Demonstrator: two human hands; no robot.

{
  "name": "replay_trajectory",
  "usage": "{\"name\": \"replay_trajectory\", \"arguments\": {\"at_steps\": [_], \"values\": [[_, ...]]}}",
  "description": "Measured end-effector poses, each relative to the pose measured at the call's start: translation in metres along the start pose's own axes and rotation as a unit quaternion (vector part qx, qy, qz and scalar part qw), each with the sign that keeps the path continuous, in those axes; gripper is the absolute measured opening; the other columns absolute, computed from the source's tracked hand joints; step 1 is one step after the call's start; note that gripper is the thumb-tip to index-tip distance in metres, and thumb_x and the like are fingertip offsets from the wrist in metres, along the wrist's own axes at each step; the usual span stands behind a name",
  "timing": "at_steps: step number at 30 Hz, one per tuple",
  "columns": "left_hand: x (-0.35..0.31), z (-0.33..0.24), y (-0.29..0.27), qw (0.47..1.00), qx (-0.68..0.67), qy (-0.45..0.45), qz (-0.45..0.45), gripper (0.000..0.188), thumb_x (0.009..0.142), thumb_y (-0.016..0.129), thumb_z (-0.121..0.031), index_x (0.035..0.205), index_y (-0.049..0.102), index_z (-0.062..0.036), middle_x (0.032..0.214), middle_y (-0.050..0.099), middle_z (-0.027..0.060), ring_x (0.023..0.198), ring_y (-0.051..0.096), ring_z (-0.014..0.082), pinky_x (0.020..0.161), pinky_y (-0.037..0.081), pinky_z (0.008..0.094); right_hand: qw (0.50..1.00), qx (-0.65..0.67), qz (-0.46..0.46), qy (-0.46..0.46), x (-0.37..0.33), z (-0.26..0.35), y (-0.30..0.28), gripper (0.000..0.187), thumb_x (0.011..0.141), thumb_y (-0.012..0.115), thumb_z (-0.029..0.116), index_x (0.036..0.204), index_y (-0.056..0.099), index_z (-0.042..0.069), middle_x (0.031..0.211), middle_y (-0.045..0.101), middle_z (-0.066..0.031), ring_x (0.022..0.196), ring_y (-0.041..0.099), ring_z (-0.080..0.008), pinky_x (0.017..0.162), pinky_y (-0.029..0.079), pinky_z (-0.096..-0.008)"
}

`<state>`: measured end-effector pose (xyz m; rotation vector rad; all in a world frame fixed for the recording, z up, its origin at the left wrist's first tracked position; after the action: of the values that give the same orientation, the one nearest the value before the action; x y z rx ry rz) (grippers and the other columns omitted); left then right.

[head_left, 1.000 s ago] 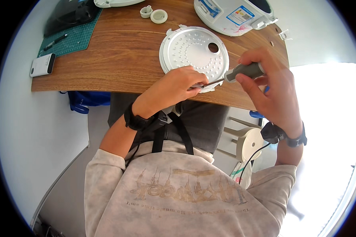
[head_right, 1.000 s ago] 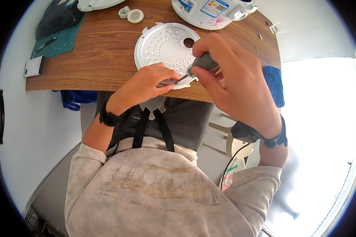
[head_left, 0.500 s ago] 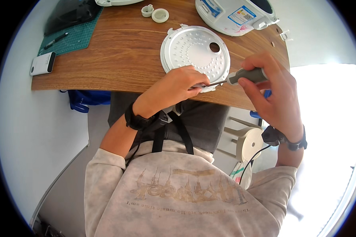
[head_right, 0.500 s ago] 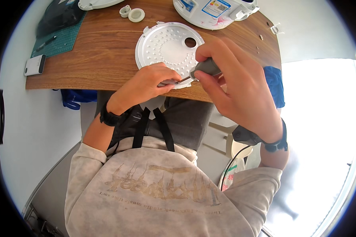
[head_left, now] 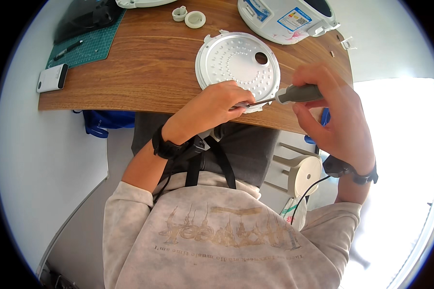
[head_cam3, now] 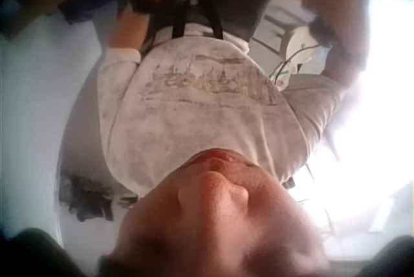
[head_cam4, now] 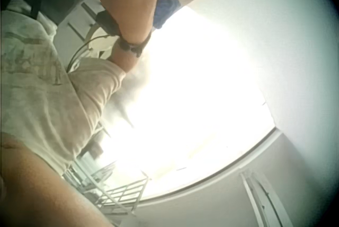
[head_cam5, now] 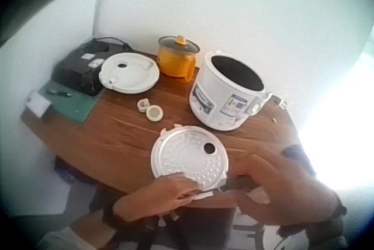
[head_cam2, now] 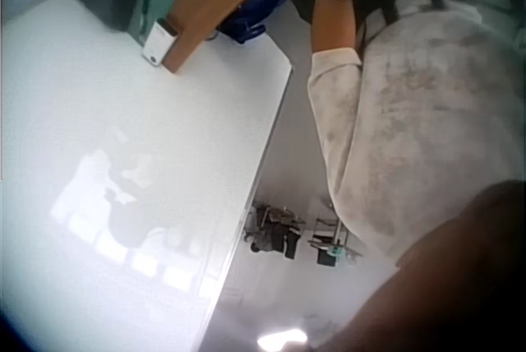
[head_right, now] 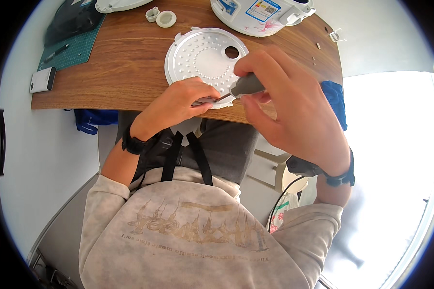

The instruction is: The person assembles a rice cooker lid by fitting a white plastic ring into a perforated lid and securing it with a screwdriver. They then place a small cap into the center of the lid.

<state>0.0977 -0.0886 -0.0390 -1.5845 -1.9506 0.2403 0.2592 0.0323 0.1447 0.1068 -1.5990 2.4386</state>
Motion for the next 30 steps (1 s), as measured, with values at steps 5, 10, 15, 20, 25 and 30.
{"name": "replay_trajectory", "arguments": {"at_steps": [5,10,15,20,25,30], "values": [[0.0,-0.002,0.0,1.0,-0.001,-0.01,0.004,0.024,0.092,0.074,-0.01,0.116,0.075,-0.0073,0.097,0.07,0.0108,0.093,0.066,0.0275,0.081,0.054,0.0374,0.998,-0.052,0.04,-0.015,0.006,0.003,-0.005,0.038,0.08,0.077,-0.011,0.114,0.066,0.002,0.107,0.072,-0.0116,0.092,0.075,-0.0275,0.074,0.063,-0.0328],[-0.001,0.002,0.002,1.0,-0.004,-0.008,0.005,0.024,0.091,0.075,-0.01,0.115,0.074,-0.0062,0.098,0.07,0.0104,0.093,0.066,0.0275,0.081,0.055,0.0371,0.996,-0.068,0.063,-0.009,0.01,0.008,-0.01,0.035,0.078,0.082,-0.006,0.109,0.068,0.003,0.1,0.074,-0.0097,0.087,0.076,-0.0264,0.072,0.062,-0.0315],[-0.001,0.004,0.003,1.0,-0.002,0.011,-0.007,0.022,0.091,0.075,-0.01,0.113,0.074,-0.0058,0.097,0.071,0.0101,0.093,0.066,0.0275,0.08,0.055,0.0373,0.998,-0.041,0.052,0.007,0.015,0.009,-0.009,0.036,0.076,0.089,0.004,0.106,0.07,0.004,0.094,0.076,-0.0074,0.082,0.076,-0.0214,0.07,0.061,-0.0294],[0.0,0.004,0.002,1.0,0.009,0.01,-0.008,0.022,0.09,0.076,-0.01,0.112,0.074,-0.0056,0.096,0.07,0.0106,0.092,0.066,0.0283,0.08,0.055,0.0382,0.998,-0.026,0.037,0.047,0.016,0.001,-0.005,0.037,0.075,0.092,0.011,0.105,0.07,0.005,0.091,0.076,-0.0071,0.08,0.076,-0.0158,0.067,0.06,-0.0283],[0.001,0.002,0.0,1.0,0.011,0.021,-0.005,0.022,0.09,0.076,-0.01,0.111,0.074,-0.0057,0.095,0.07,0.0112,0.091,0.066,0.0287,0.079,0.054,0.0387,0.991,-0.104,-0.041,-0.076,0.021,-0.01,0.007,0.037,0.078,0.093,0.029,0.093,0.067,0.007,0.064,0.064,-0.0051,0.051,0.061,-0.0174,0.049,0.046,-0.0283],[0.001,0.002,-0.003,1.0,0.005,0.024,-0.003,0.024,0.091,0.076,-0.011,0.114,0.075,-0.0058,0.095,0.069,0.0118,0.09,0.067,0.029,0.079,0.054,0.0388,0.986,-0.095,-0.125,-0.047,0.022,-0.014,0.021,0.038,0.076,0.094,0.032,0.084,0.066,0.007,0.056,0.058,-0.0032,0.045,0.055,-0.0158,0.045,0.042,-0.0292]]}}
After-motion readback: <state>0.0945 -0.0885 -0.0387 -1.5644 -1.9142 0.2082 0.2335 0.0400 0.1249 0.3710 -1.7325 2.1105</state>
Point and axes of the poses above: each hand's wrist, its own x-axis towards the middle knuckle, its own y-axis out of the palm, z = x × y, the point moved 1 cm from there along x, towards the middle knuckle
